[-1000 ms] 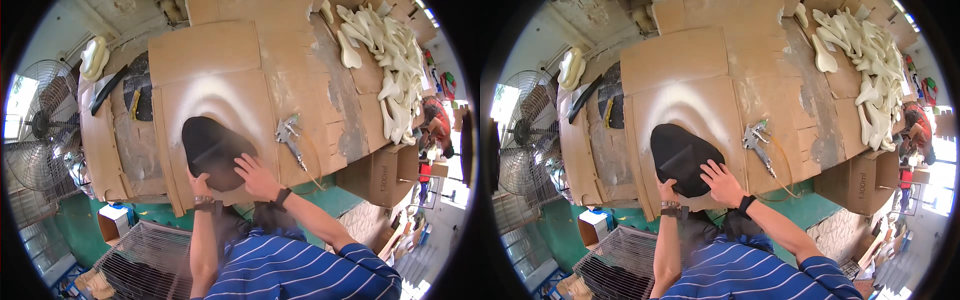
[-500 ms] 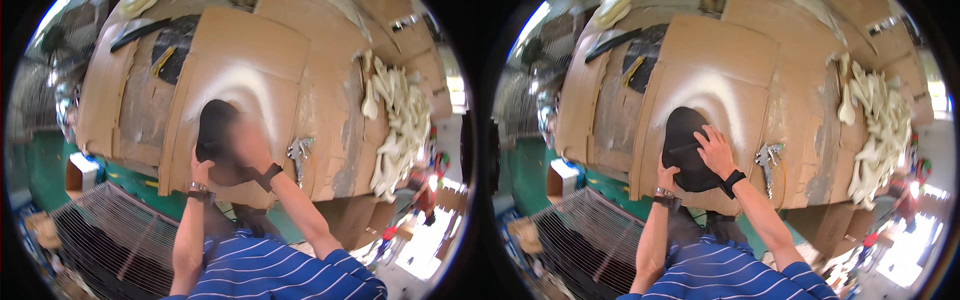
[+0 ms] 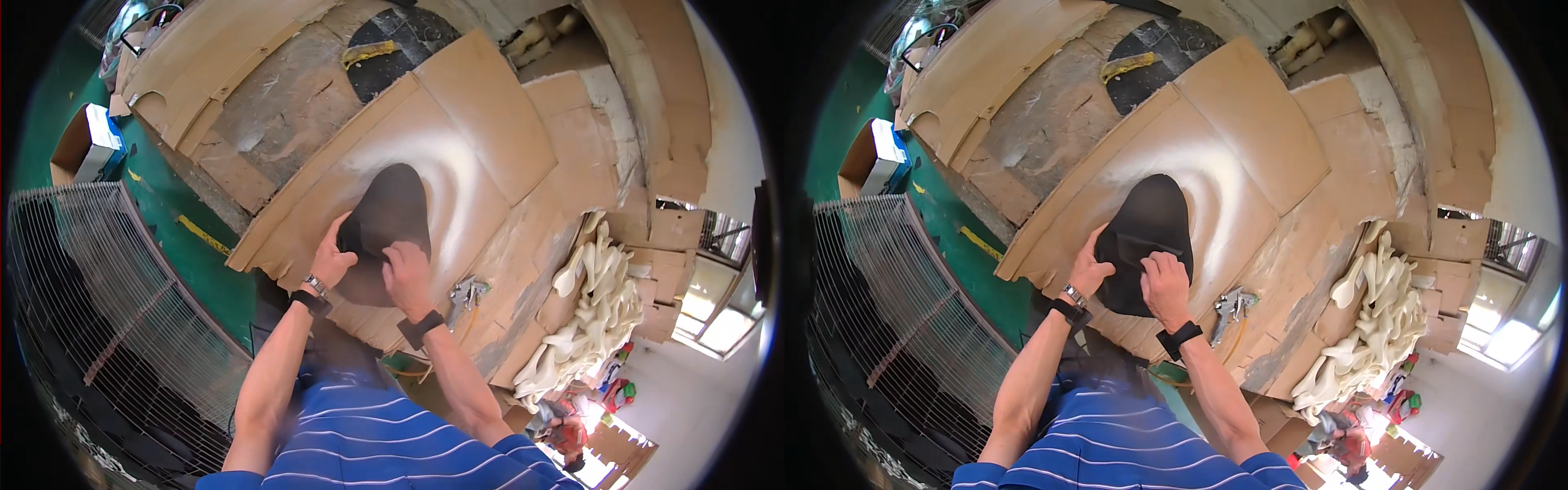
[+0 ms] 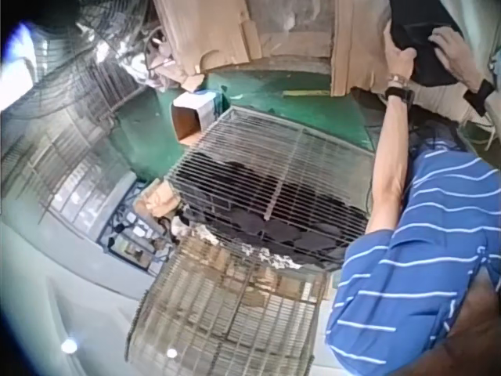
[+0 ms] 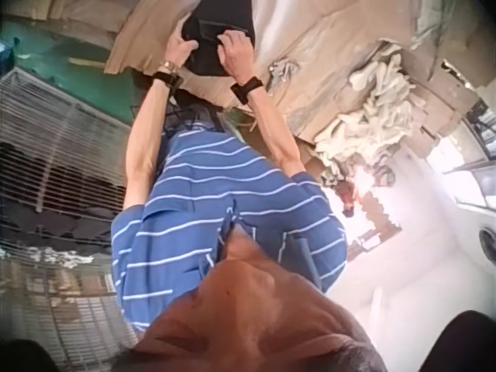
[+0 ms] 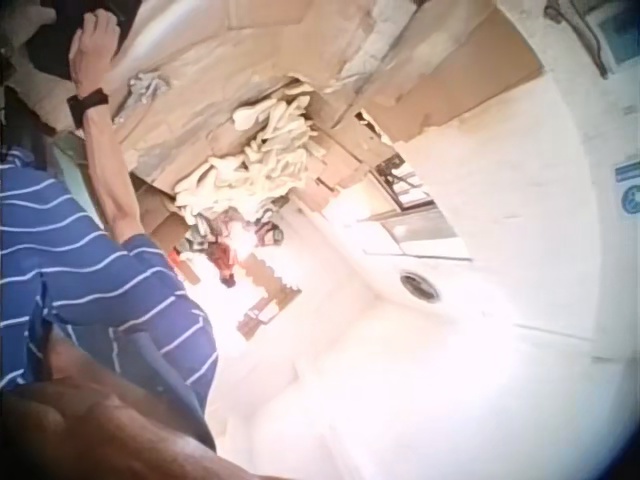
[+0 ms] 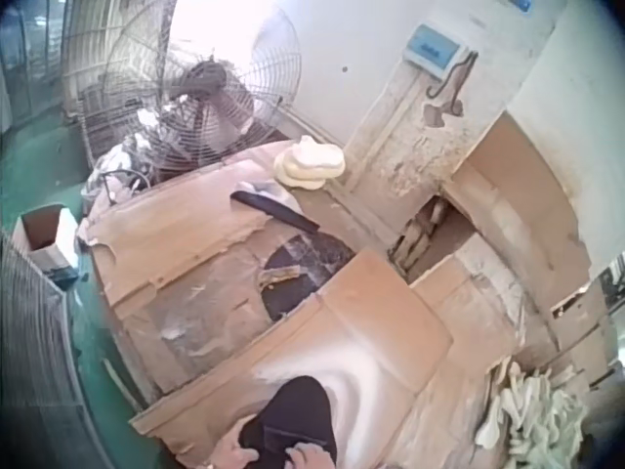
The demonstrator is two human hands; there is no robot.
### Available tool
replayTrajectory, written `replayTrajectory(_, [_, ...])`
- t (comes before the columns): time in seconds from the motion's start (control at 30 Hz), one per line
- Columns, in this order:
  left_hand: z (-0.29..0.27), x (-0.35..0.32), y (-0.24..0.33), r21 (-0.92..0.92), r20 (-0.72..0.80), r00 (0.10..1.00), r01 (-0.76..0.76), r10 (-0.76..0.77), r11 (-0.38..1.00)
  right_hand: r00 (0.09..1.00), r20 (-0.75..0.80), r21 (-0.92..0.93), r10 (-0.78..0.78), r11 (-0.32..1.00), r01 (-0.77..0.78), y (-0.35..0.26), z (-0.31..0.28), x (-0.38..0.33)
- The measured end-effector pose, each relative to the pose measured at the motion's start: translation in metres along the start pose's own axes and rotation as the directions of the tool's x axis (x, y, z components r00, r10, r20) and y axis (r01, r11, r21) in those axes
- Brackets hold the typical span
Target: The person repeatedly picks up black shoe parts from a wire rack and places them on a cardboard-covered workbench. They use a spray gun to apply a coating to the parts, then return them to the rack. The process is repeated for multiple items in a workshop setting.
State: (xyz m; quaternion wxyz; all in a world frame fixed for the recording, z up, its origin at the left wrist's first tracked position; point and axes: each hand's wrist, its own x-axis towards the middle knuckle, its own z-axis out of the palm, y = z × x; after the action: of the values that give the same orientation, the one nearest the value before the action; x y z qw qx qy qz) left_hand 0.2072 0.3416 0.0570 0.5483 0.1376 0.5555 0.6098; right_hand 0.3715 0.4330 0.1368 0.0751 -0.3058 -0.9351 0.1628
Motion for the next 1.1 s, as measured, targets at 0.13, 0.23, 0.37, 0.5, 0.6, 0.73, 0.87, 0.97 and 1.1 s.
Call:
replayTrajectory(0.13, [0.001, 0.000, 0.006, 0.011, -0.014, 0.999, -0.028, 0.029, 1.000, 0.981, -0.155, 0.105, 0.114, 0.990, -0.099, 0.010, -0.012, 0.037])
replayTrajectory(0.23, [0.003, 0.000, 0.006, -0.036, -0.004, 0.999, -0.048, 0.047, 0.998, 0.973, -0.176, 0.021, 0.147, 0.989, -0.146, 0.028, -0.022, 0.078])
replayTrajectory(0.37, [0.002, -0.001, 0.005, 0.034, -0.028, 0.998, -0.056, 0.057, 0.998, 0.969, -0.240, -0.077, 0.055, 0.994, -0.076, 0.034, -0.020, 0.119])
replayTrajectory(0.5, [0.000, -0.002, 0.003, 0.067, -0.027, 1.000, -0.006, 0.008, 0.998, 0.958, -0.045, 0.016, -0.284, 0.958, 0.285, 0.015, -0.016, 0.137])
replayTrajectory(0.6, [0.000, -0.005, 0.010, 0.184, -0.045, 0.998, 0.052, -0.045, 0.982, 0.887, 0.105, 0.063, -0.449, 0.893, 0.445, 0.018, 0.007, 0.134])
replayTrajectory(0.73, [-0.003, -0.006, 0.014, 0.100, 0.040, 0.997, -0.076, 0.072, 0.992, 0.923, 0.018, 0.043, -0.383, 0.923, 0.382, 0.018, 0.017, 0.115])
replayTrajectory(0.87, [-0.014, -0.005, 0.021, -0.164, 0.200, 0.979, -0.005, 0.039, 0.986, 0.947, -0.036, 0.063, -0.319, 0.945, 0.320, 0.011, 0.020, 0.095])
replayTrajectory(0.97, [-0.014, -0.005, 0.023, -0.237, 0.251, 0.968, 0.049, 0.012, 0.970, 0.953, -0.085, 0.074, -0.289, 0.952, 0.296, 0.013, 0.026, 0.090])
replayTrajectory(1.1, [-0.009, -0.008, 0.035, -0.200, 0.275, 0.961, 0.072, -0.014, 0.977, 0.959, -0.083, 0.108, -0.270, 0.954, 0.278, 0.023, 0.030, 0.090])
